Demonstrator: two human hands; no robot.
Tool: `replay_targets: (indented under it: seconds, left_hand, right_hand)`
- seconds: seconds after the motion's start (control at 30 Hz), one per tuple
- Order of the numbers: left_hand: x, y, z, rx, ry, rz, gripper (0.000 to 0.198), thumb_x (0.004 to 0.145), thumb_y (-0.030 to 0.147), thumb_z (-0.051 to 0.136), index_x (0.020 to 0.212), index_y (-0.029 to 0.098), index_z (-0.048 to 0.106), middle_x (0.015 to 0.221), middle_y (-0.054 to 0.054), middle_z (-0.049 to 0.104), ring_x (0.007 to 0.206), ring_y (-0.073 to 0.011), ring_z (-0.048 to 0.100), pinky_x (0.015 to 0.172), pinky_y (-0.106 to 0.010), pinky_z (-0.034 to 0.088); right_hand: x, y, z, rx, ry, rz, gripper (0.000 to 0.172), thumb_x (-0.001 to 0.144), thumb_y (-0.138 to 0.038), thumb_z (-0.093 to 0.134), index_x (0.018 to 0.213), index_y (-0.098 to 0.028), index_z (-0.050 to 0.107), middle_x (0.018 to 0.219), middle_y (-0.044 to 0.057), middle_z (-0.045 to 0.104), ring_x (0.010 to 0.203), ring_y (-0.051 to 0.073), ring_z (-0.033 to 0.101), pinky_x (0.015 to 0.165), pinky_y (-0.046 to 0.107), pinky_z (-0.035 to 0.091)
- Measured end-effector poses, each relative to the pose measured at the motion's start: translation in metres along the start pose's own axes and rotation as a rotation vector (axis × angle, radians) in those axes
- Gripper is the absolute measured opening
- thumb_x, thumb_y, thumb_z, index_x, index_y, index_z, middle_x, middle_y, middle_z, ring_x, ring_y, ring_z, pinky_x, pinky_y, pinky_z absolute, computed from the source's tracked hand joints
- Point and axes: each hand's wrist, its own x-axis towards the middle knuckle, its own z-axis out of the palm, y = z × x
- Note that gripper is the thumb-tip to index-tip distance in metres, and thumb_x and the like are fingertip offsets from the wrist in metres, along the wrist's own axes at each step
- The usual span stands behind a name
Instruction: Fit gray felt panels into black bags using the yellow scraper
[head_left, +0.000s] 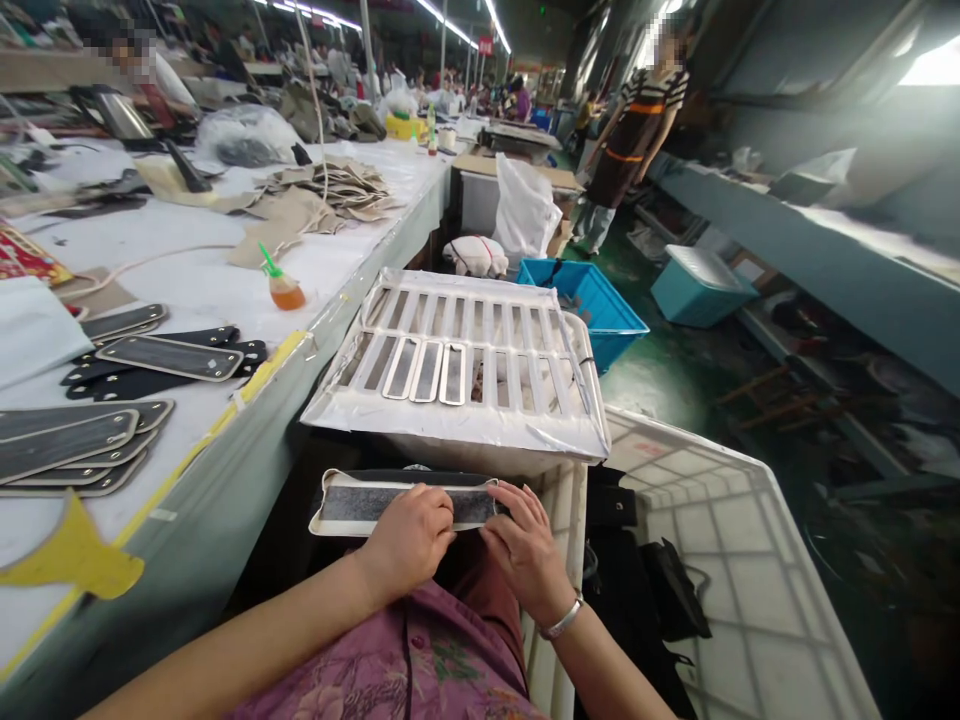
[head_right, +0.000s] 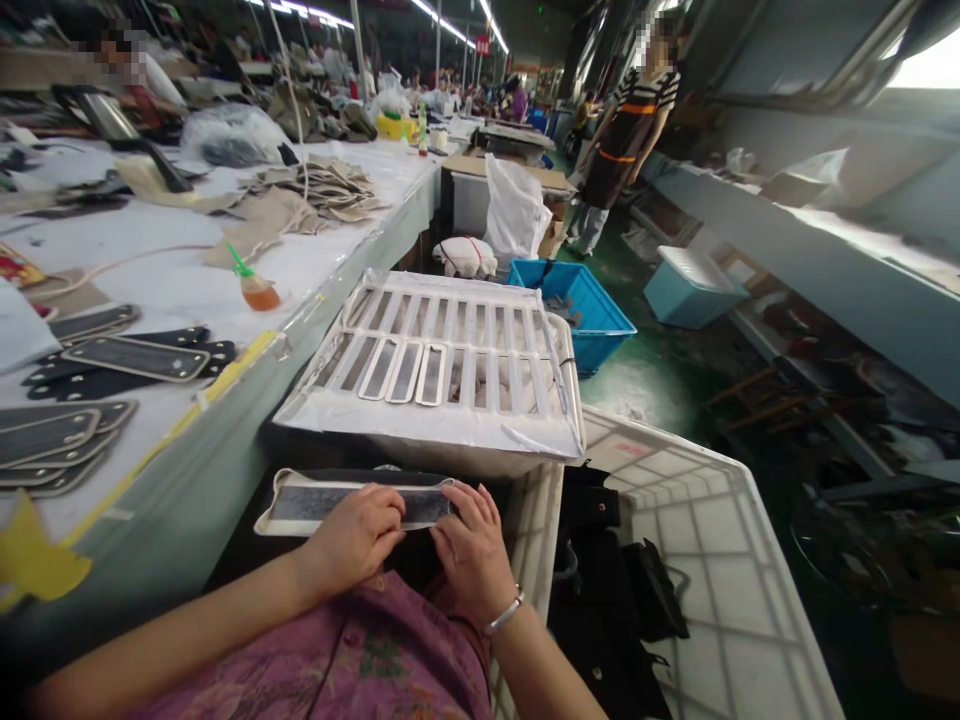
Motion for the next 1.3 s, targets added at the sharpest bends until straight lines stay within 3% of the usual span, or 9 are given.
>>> replay_targets:
  seconds: [0.23, 0.37, 0.5, 0.77, 1.03, 1.1, 1.17, 1.23, 1.3]
  left_hand:
    - [0.008, -0.005, -0.002, -0.061, -0.026, -0.102, 0.013, 0.069, 0.017, 0.066, 0.071, 0.017, 0.053, 0.084, -0.001, 0.054, 0.079, -0.0169, 0.050, 0.072, -0.030, 0.040]
    - [0.012, -0.006, -0.004, -0.116, -0.065, -0.112, 0.010, 0.073, 0.021, 0.064, 0.077, 0.017, 0.056, 0.086, -0.001, 0.053, 0.080, -0.0156, 0.051, 0.073, -0.027, 0.041]
    - [0.013, -0.003, -0.002, 0.006, -0.098, -0.078, 0.012, 0.080, 0.024, 0.057, 0.070, 0.018, 0.058, 0.089, -0.002, 0.054, 0.083, -0.0164, 0.051, 0.077, -0.030, 0.040]
    - [0.016, 0.007, 0.005, 0.220, -0.101, -0.103, 0.010, 0.082, 0.023, 0.048, 0.082, 0.019, 0.057, 0.096, -0.005, 0.052, 0.089, -0.0228, 0.047, 0.074, -0.037, 0.041]
    - [0.011, 0.006, 0.007, 0.235, -0.083, -0.118, 0.018, 0.081, 0.020, 0.046, 0.096, 0.015, 0.055, 0.099, -0.010, 0.052, 0.092, -0.0263, 0.047, 0.075, -0.041, 0.042]
    - [0.010, 0.006, 0.007, 0.240, -0.075, -0.110, 0.019, 0.080, 0.021, 0.047, 0.096, 0.014, 0.055, 0.099, -0.011, 0.052, 0.092, -0.0275, 0.047, 0.075, -0.042, 0.042]
    - [0.011, 0.007, 0.007, 0.234, -0.089, -0.107, 0.017, 0.079, 0.020, 0.047, 0.092, 0.015, 0.056, 0.098, -0.011, 0.052, 0.091, -0.0279, 0.048, 0.073, -0.042, 0.043]
    - [0.014, 0.007, 0.009, 0.229, -0.096, -0.106, 0.015, 0.078, 0.019, 0.048, 0.089, 0.015, 0.057, 0.095, -0.011, 0.052, 0.090, -0.0278, 0.049, 0.072, -0.041, 0.044]
    - [0.015, 0.007, 0.010, 0.229, -0.083, -0.101, 0.013, 0.078, 0.019, 0.049, 0.087, 0.014, 0.057, 0.094, -0.011, 0.052, 0.089, -0.0279, 0.050, 0.072, -0.041, 0.044]
  right_hand:
    - [0.002, -0.008, 0.006, -0.054, -0.011, 0.080, 0.013, 0.083, -0.016, 0.049, 0.076, -0.020, 0.060, 0.120, 0.006, 0.055, 0.121, 0.023, 0.040, 0.105, 0.048, 0.027]
    - [0.002, -0.007, 0.006, -0.060, -0.030, 0.087, 0.013, 0.083, -0.016, 0.049, 0.079, -0.020, 0.060, 0.122, 0.006, 0.054, 0.123, 0.023, 0.038, 0.104, 0.048, 0.027]
    - [-0.002, -0.006, 0.007, -0.046, -0.015, 0.076, 0.014, 0.084, -0.016, 0.048, 0.075, -0.020, 0.057, 0.124, 0.006, 0.052, 0.125, 0.023, 0.035, 0.105, 0.048, 0.026]
    - [0.003, -0.012, 0.008, -0.072, -0.043, 0.190, 0.012, 0.084, -0.016, 0.048, 0.076, -0.020, 0.057, 0.124, 0.006, 0.051, 0.126, 0.024, 0.033, 0.105, 0.050, 0.026]
    - [0.008, -0.016, 0.019, -0.095, 0.000, 0.237, 0.013, 0.084, -0.017, 0.046, 0.081, -0.020, 0.058, 0.121, 0.007, 0.053, 0.125, 0.025, 0.036, 0.102, 0.051, 0.029]
    - [0.007, -0.016, 0.020, -0.149, 0.020, 0.259, 0.012, 0.084, -0.019, 0.047, 0.088, -0.019, 0.059, 0.122, 0.008, 0.053, 0.123, 0.026, 0.038, 0.100, 0.052, 0.032]
    - [0.002, -0.019, 0.019, -0.235, 0.106, 0.271, 0.023, 0.083, -0.022, 0.050, 0.104, -0.017, 0.057, 0.126, 0.012, 0.051, 0.122, 0.027, 0.040, 0.100, 0.053, 0.032]
    - [-0.008, -0.026, 0.020, -0.312, 0.206, 0.211, 0.038, 0.083, -0.021, 0.051, 0.120, -0.014, 0.049, 0.127, 0.014, 0.049, 0.122, 0.027, 0.040, 0.103, 0.052, 0.028]
    - [-0.023, -0.037, 0.027, -0.350, 0.213, 0.090, 0.043, 0.084, -0.015, 0.045, 0.128, -0.014, 0.043, 0.128, 0.012, 0.050, 0.125, 0.024, 0.038, 0.106, 0.050, 0.024]
